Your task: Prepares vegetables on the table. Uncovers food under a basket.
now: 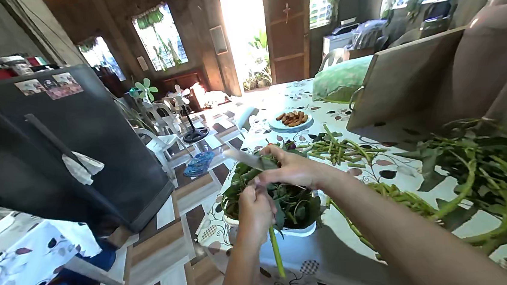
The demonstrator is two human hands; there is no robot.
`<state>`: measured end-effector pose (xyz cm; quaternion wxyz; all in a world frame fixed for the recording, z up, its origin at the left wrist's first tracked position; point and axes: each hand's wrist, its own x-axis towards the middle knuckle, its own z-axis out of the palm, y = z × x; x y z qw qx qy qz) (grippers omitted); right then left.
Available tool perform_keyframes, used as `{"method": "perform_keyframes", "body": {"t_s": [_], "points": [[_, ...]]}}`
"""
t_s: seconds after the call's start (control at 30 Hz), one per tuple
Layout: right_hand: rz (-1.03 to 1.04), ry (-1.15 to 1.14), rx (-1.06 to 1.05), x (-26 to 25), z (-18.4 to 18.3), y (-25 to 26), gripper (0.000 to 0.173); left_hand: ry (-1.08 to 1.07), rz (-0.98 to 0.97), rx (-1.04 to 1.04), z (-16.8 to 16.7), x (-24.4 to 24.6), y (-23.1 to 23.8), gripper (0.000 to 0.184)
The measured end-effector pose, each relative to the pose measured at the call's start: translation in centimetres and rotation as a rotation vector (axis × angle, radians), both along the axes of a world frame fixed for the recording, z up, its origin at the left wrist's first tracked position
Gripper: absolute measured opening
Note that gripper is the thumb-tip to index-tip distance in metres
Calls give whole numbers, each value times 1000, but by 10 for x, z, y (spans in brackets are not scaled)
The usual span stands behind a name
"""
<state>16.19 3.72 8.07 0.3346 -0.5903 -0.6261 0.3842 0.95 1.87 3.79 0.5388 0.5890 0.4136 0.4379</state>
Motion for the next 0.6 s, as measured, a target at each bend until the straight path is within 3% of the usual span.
{"method": "perform_keyframes", "body": {"t_s": [0.07, 0.13, 0.27, 0.43, 0.6], "points": [[-110, 49, 9, 3, -3, 6, 73, -7, -32, 15, -3, 2, -8, 37], [-114, 96, -69, 13, -3, 8, 75, -37, -17, 18, -8, 2, -5, 38], [57, 216, -235, 34, 5, 6, 87, -89, 40, 1, -11, -3, 7, 34], [310, 334, -102, 43, 19, -11, 66, -72, 54, 43, -7, -3, 7, 30], [362, 316, -128, 37, 6, -24, 83, -60, 13, 162, -7, -1, 0, 26]]}}
